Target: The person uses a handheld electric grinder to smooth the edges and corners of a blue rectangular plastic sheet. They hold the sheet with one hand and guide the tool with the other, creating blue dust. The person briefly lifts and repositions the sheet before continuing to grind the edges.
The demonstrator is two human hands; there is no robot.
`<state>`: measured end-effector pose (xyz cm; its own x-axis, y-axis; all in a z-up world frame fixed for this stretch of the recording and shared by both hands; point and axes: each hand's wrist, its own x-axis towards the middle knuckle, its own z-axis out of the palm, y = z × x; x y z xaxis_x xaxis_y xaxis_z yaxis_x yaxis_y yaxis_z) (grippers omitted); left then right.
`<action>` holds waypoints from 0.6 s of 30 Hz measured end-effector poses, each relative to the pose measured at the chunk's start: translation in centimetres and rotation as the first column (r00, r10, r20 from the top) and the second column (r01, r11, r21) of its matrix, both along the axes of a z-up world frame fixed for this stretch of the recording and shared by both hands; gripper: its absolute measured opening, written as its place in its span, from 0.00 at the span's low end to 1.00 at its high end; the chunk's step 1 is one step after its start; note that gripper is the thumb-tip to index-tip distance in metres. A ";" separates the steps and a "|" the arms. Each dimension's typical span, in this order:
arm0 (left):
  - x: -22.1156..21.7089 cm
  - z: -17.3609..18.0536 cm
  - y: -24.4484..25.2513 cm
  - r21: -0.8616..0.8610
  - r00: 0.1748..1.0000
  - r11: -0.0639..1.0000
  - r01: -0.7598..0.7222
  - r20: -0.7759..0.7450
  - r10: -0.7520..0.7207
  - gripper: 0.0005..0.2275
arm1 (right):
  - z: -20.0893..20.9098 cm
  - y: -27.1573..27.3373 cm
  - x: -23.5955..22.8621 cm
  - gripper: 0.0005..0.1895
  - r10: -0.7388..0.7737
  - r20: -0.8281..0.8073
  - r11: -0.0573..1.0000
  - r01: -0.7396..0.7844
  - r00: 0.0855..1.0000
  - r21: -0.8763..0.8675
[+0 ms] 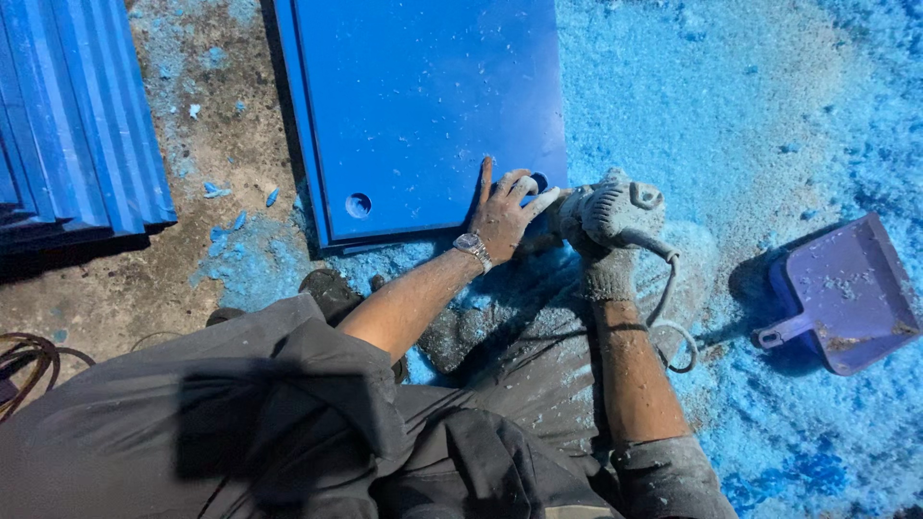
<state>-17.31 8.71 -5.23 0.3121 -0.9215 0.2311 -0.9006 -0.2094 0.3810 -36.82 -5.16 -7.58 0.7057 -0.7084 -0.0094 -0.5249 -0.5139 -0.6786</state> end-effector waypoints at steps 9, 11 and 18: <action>2.1 1.0 0.9 0.128 0.974 0.991 0.028 -0.224 0.001 0.29 | -0.5 -0.2 0.2 0.19 0.002 -0.004 1.000 -0.002 1.000 0.004; 2.0 1.1 0.6 0.120 0.984 0.992 0.036 -0.180 -0.014 0.27 | -0.6 0.0 0.1 0.19 0.000 -0.002 1.000 0.000 1.000 0.005; 1.8 0.9 -0.1 0.084 0.979 0.996 0.035 -0.204 -0.017 0.24 | -0.9 -0.3 0.3 0.19 -0.015 0.008 1.000 0.015 1.000 -0.002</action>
<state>-15.51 8.64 -4.33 0.3200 -0.9436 0.0845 -0.8121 -0.2272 0.5375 -36.54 -5.42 -8.48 0.6952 -0.7188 -0.0023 -0.5272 -0.5077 -0.6814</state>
